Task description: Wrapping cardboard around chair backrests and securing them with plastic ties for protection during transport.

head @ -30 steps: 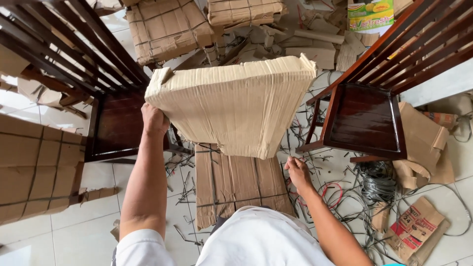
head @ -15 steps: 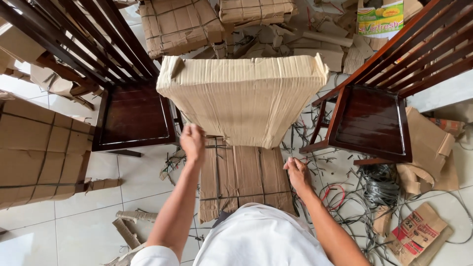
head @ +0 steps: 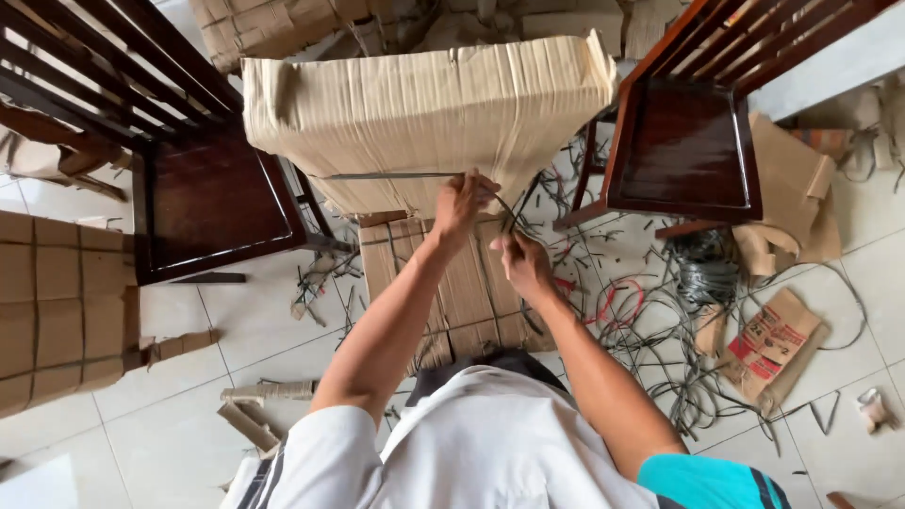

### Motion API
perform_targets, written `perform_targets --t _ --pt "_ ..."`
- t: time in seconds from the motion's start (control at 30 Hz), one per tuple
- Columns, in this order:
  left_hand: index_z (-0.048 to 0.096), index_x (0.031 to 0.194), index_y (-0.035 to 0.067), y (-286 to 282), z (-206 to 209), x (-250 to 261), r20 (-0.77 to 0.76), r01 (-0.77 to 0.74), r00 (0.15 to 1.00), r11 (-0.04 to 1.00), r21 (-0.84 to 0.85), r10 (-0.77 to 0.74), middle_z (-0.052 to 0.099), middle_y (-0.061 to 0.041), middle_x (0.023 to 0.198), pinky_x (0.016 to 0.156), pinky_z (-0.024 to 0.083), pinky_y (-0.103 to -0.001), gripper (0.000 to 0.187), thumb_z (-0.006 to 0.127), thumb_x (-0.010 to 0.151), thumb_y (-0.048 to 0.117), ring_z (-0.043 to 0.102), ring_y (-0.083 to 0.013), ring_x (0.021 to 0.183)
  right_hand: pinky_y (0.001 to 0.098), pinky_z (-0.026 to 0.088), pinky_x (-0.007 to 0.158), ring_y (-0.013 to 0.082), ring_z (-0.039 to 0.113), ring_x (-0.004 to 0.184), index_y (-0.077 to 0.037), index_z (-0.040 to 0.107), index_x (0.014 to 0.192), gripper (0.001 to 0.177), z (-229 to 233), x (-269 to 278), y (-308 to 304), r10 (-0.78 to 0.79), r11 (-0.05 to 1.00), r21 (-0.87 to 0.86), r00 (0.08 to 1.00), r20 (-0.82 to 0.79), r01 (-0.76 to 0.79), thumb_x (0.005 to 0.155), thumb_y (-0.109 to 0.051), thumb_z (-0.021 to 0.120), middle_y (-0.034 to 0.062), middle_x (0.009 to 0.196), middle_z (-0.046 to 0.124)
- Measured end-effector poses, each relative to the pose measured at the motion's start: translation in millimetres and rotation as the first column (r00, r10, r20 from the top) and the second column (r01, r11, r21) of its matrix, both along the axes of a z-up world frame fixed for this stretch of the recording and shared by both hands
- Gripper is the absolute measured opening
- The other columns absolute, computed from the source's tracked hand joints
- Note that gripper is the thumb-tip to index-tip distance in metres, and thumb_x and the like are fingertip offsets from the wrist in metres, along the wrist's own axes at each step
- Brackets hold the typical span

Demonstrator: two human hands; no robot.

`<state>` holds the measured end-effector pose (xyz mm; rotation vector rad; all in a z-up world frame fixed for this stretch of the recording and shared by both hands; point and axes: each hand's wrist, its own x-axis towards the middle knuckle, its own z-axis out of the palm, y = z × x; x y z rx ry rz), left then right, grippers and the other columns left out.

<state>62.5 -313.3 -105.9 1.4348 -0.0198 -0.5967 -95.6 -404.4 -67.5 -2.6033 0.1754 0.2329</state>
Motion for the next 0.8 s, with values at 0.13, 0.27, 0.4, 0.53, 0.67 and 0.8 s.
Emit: perform_targets --t 0.13,0.27,0.4,0.53,0.67,0.8 --pt "0.079 0.102 0.008 -22 -38 -4 -0.16 0.221 0.966 0.972 0.084 -0.205 0.078 -0.016 0.097 0.081 0.061 -0.04 0.052 0.043 0.108 0.045 0.076 -0.025 0.091 0.0338 0.057 0.087 0.0229 0.073 0.095 -0.008 0.066 0.103 0.02 -15 17 -15 0.046 0.994 -0.108 0.992 0.12 -0.033 0.108 -0.015 0.047 0.0096 0.101 0.074" --pt "0.077 0.103 0.004 -37 -54 -10 -0.273 0.307 0.927 0.937 0.163 -0.256 0.078 -0.017 0.093 0.077 0.063 -0.043 0.049 0.046 0.105 0.041 0.078 -0.0277 0.086 0.0361 0.059 0.081 0.0241 0.074 0.089 -0.011 0.065 0.1 0.022 -41 13 -24 0.093 0.984 -0.163 0.982 0.163 -0.067 0.107 -0.018 0.045 0.0081 0.098 0.072" --pt "0.069 0.086 0.003 -62 3 -18 -0.326 0.255 0.925 0.955 0.153 -0.195 0.059 -0.008 0.064 0.046 0.055 -0.029 0.036 0.053 0.101 0.032 0.063 -0.0184 0.05 0.0379 0.06 0.07 0.0267 0.075 0.083 -0.016 0.064 0.095 0.032 -38 3 -31 -0.03 0.998 0.061 0.988 0.152 0.021 0.11 -0.031 0.04 0.0066 0.09 0.072" --pt "0.063 0.096 -0.007 -90 -29 -25 -0.386 0.088 0.919 0.996 0.008 -0.078 0.045 -0.006 0.066 0.038 0.04 -0.021 0.037 0.049 0.107 0.025 0.048 -0.0114 0.046 0.0378 0.058 0.071 0.0296 0.074 0.085 -0.02 0.063 0.096 0.048 -60 -4 -65 -0.143 0.905 0.398 0.988 -0.051 0.152 0.112 -0.052 0.031 0.0071 0.088 0.074" --pt "0.066 0.096 -0.002 -116 1 -40 -0.282 0.048 0.959 0.994 0.099 -0.018 0.042 0.002 0.063 0.041 0.029 -0.02 0.043 0.043 0.108 0.033 0.036 -0.0049 0.047 0.0496 0.055 0.063 0.0382 0.07 0.078 -0.015 0.057 0.087 0.045 -33 -11 -116 -0.014 0.905 0.421 0.995 -0.097 0.054 0.109 -0.05 0.039 0.0143 0.08 0.07" --pt "0.063 0.097 -0.001 -139 10 -47 -0.257 -0.156 0.951 0.985 0.071 0.17 0.039 0.002 0.063 0.039 0.03 -0.02 0.041 0.042 0.109 0.032 0.035 -0.0055 0.046 0.0405 0.063 0.063 0.0342 0.072 0.091 -0.009 0.06 0.115 0.017 -20 -6 -170 -0.166 0.882 0.465 0.975 0.151 0.078 0.1 -0.018 0.061 0.0146 0.109 0.065"
